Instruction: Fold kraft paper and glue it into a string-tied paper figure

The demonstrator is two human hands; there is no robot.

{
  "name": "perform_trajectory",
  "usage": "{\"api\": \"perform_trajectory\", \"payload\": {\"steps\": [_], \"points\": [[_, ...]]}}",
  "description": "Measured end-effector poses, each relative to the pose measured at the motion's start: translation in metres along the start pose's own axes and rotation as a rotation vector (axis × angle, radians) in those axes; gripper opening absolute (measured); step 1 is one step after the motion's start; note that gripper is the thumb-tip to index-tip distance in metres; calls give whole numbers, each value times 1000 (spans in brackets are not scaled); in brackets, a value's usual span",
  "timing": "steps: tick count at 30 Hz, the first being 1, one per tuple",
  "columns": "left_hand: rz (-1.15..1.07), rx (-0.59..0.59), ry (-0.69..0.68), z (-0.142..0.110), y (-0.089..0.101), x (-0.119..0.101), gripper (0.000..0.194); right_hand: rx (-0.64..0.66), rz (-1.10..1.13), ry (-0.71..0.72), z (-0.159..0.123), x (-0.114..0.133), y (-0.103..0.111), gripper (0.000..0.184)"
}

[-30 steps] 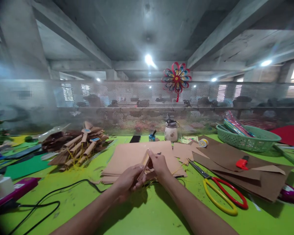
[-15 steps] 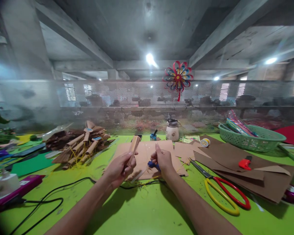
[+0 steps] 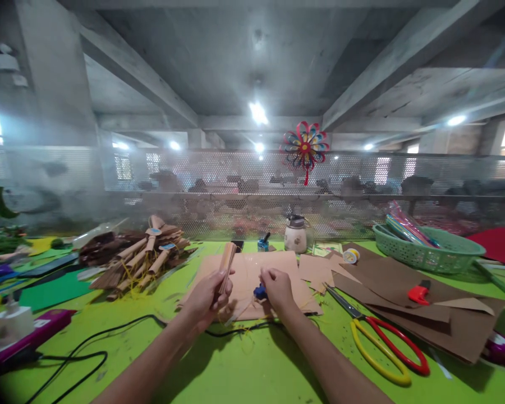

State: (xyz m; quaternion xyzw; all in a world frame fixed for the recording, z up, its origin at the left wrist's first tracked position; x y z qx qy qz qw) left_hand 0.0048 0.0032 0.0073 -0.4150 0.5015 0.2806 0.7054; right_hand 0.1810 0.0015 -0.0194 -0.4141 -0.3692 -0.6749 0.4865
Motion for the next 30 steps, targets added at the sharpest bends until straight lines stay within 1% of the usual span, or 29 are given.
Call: {"api": "perform_trajectory", "payload": {"steps": [3,5,8,13,20,25,30], "points": [[8,-7,-3,-1,-2,0,29,5,-26,23,2,-4,1,37],[3,-16,-2,-2,-3,-1,30,2,-31,27,3,-2,2,35],[-6,-22,-8,-1,-2,-1,30,15,-16,26,3,8,2,33],[18,-14,-11,2,2,1,30,49,72,24,-2,24,-2,28],[52,-19,-15,2,2,3,29,124,60,3,-9,18,-13,32],[42,-3,-4,4,4,3,31,139,-17,120,-11,23,-12,36],[29,-2,6,5,5,0,30,106,-29,155,-11,30,-6,38]]}}
Point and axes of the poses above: each hand's wrist, its own z-axis towards the middle knuckle, its own y-axis out of the back of the hand, x = y × z, the point moved 1 cm from there along z, towards the middle knuckle, and after that the axes turned 8 degrees about x, right-handed, at the moved point
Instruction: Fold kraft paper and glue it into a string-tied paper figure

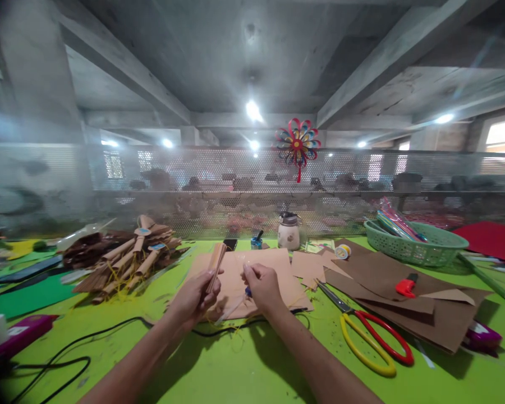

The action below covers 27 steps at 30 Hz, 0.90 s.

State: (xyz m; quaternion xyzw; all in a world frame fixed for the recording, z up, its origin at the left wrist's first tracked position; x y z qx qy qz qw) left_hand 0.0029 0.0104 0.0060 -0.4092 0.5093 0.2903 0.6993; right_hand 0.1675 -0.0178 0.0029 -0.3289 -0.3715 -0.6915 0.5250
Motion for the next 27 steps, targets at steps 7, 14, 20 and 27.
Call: {"api": "perform_trajectory", "payload": {"steps": [7,14,20,27], "points": [[-28,-16,-4,2,2,4,26,-54,31,-99,11,2,18,39],[-107,-115,2,5,10,-12,18,38,-88,-249,35,6,75,35],[-256,-226,-146,3,22,-42,11,306,-498,-275,34,-6,87,27],[-217,-164,-40,0,5,-27,14,422,-1032,-324,14,-30,41,28]]}}
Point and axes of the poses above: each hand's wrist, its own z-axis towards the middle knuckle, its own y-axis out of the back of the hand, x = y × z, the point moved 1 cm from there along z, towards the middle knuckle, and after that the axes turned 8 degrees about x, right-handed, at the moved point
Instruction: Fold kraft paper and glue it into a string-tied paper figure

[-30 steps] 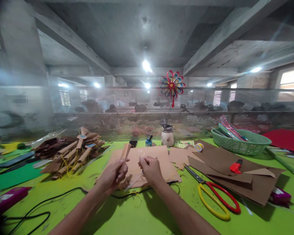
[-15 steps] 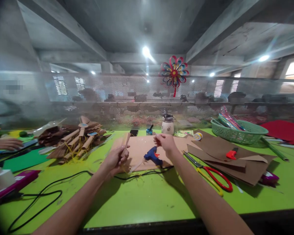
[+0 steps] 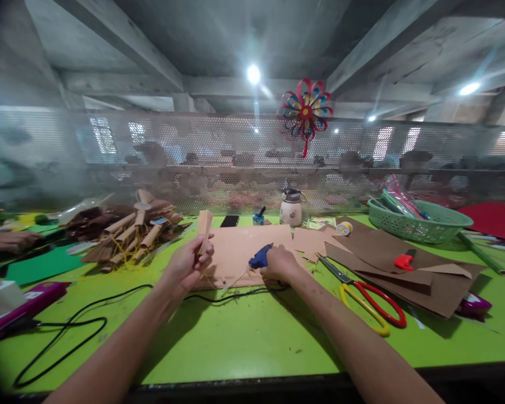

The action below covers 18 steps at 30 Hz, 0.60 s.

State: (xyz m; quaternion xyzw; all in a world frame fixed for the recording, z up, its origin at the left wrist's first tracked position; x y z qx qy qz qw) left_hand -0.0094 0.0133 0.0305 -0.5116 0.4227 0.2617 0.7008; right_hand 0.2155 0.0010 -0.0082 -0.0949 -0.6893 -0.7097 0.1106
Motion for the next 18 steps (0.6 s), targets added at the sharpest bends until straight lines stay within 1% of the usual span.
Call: {"api": "perform_trajectory", "payload": {"steps": [2,6,11,14,16,18], "points": [[4,21,18,-3,-3,2,15,13,-84,-36,2,6,-8,30],[-6,62,18,-7,-6,-2,15,14,-174,-79,4,9,-15,27],[-27,50,-2,-12,-10,-9,15,-79,-225,-114,-2,7,-19,25],[-31,45,-19,-14,-11,-9,14,-203,-201,-108,-6,3,-12,28],[-33,47,-32,-13,-10,-8,14,-325,-141,-102,-7,-4,-2,28],[-40,49,-43,-12,-8,-6,14,-469,-72,-98,-7,-16,13,28]]}}
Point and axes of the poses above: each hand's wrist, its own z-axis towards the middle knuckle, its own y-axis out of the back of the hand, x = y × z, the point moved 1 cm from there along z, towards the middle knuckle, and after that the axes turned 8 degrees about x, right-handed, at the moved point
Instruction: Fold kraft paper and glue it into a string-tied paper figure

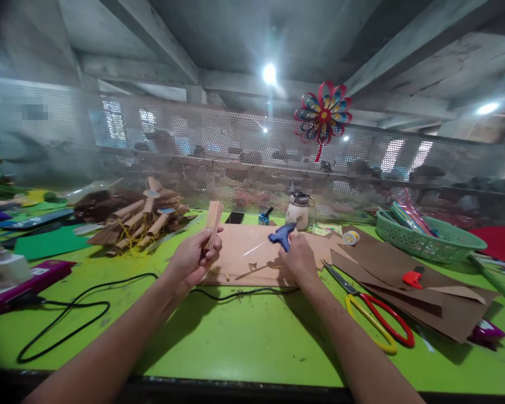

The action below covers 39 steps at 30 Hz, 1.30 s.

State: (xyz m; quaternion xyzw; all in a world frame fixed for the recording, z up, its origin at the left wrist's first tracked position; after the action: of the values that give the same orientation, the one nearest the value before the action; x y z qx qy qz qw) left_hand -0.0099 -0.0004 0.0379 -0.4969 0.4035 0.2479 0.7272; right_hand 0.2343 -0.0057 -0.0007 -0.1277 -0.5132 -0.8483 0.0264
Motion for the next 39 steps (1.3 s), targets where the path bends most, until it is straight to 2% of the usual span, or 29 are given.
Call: {"api": "perform_trajectory", "payload": {"steps": [3,7,10,12,15,19,23,26,29,32,36,39], "points": [[-1,-1,-8,3,3,5,15,-258,157,-77,14,-28,17,34],[38,20,13,5,6,11,16,-506,579,-301,28,-73,27,35],[92,42,28,6,7,12,17,-616,1078,-414,33,-98,24,23],[134,23,14,7,10,8,17,-645,1367,-456,34,-108,22,15],[199,-54,-62,9,16,-2,17,-633,1562,-485,38,-117,25,10],[226,-165,-203,13,24,-17,14,-552,1679,-449,42,-121,33,12],[238,-206,-199,16,28,-15,14,-421,1724,-336,38,-112,36,10],[292,-144,-93,17,25,3,18,-280,1707,-192,29,-91,37,16],[353,-38,-4,16,20,22,24,-12,1619,-21,17,-59,41,28],[394,42,49,14,17,33,26,203,1433,117,1,-26,46,33],[424,82,55,12,14,37,25,368,1246,280,-15,3,52,37],[446,87,82,11,12,39,23,400,1165,298,-19,10,53,41]]}}
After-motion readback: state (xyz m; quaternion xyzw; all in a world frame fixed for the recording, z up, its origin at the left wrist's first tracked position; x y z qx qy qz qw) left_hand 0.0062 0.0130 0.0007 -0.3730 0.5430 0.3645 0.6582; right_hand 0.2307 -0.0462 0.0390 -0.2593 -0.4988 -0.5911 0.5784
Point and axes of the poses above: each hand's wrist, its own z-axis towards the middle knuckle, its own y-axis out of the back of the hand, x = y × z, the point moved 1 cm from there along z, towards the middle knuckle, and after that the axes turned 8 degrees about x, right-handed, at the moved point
